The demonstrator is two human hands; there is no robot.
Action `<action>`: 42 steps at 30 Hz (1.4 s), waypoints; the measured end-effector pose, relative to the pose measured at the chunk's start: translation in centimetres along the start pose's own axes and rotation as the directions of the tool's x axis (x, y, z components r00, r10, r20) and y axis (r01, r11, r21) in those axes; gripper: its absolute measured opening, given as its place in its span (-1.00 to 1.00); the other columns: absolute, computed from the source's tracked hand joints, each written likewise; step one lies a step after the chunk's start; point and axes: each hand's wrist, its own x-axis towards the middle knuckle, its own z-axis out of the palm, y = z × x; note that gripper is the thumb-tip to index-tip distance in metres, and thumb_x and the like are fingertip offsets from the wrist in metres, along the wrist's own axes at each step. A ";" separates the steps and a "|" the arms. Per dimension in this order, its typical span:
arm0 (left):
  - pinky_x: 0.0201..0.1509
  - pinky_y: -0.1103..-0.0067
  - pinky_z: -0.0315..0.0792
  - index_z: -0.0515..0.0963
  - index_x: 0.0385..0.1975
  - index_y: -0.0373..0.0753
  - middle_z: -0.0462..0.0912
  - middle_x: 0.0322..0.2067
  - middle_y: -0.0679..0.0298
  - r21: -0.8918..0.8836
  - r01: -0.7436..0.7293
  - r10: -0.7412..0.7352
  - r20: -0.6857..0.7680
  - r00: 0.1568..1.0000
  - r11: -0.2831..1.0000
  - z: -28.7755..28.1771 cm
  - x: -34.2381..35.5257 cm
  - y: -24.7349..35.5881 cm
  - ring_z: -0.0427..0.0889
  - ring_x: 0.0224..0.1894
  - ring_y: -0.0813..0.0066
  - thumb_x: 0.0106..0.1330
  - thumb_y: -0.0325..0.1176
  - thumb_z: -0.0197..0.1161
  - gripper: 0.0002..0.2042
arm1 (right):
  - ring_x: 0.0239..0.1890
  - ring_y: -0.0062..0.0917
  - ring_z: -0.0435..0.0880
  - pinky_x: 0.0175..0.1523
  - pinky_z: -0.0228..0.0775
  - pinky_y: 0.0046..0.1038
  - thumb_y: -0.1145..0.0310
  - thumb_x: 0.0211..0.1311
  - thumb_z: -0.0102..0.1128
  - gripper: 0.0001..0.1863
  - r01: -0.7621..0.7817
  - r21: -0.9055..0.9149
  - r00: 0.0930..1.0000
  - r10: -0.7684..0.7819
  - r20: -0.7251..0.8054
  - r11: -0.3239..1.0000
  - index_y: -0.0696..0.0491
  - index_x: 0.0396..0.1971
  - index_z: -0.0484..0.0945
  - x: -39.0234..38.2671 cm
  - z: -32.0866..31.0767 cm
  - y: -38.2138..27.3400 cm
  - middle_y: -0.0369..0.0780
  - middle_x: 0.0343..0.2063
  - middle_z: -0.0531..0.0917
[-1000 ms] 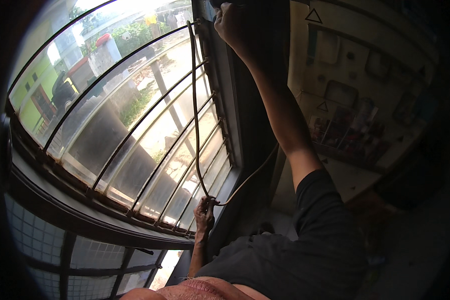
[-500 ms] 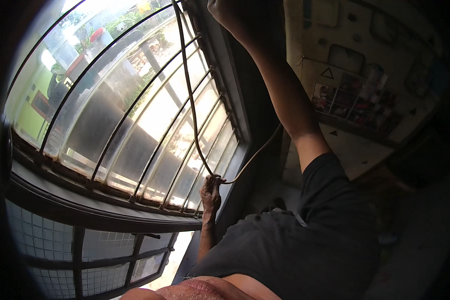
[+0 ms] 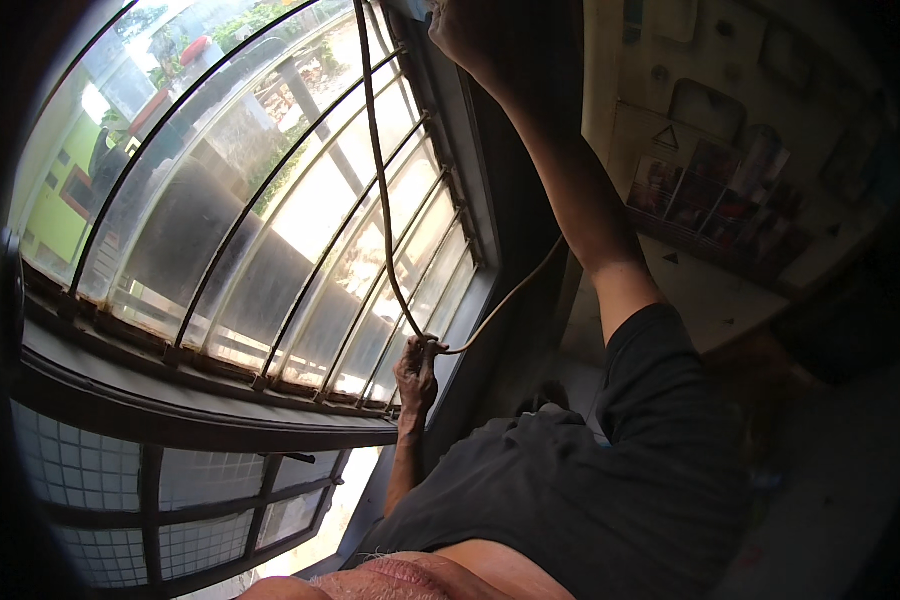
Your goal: The person paints the metal frame of a window using a brush. They dip the brush into a container of blue paint and apply it to the frame and bars.
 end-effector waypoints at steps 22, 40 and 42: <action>-0.17 0.60 0.54 0.52 -0.19 -0.35 0.72 -0.41 0.20 -0.004 -0.034 0.034 0.020 0.999 0.999 0.2 0.1 -1.2 0.71 -0.28 0.53 0.46 -0.46 0.12 -0.90 | -0.43 -0.14 0.66 -0.33 0.45 -0.16 0.37 0.27 0.14 -0.87 -0.008 0.037 1.000 0.009 -0.020 0.999 0.10 -0.41 0.56 1.0 -2.5 -2.4 0.00 -0.51 0.64; -0.09 0.53 0.54 0.50 -0.24 -0.39 0.72 -0.37 0.14 -0.027 0.000 0.000 0.010 1.000 1.000 0.1 0.3 -0.6 0.72 -0.23 0.45 0.48 -0.45 0.10 -0.88 | -0.41 -0.18 0.72 -0.29 0.58 -0.27 0.32 0.26 0.19 -0.81 0.025 -0.004 0.998 -0.025 0.051 1.000 0.08 -0.28 0.70 -1.1 -2.4 -3.5 -0.07 -0.46 0.71; -0.09 0.54 0.53 0.51 -0.24 -0.39 0.72 -0.37 0.15 -0.001 0.007 -0.007 0.019 1.000 1.000 -0.2 0.0 -0.9 0.72 -0.23 0.46 0.48 -0.45 0.09 -0.87 | -0.44 -0.18 0.72 -0.31 0.59 -0.27 0.32 0.25 0.19 -0.81 0.048 -0.039 0.997 -0.046 0.054 0.998 0.08 -0.32 0.72 -1.1 -2.1 -3.0 -0.07 -0.50 0.70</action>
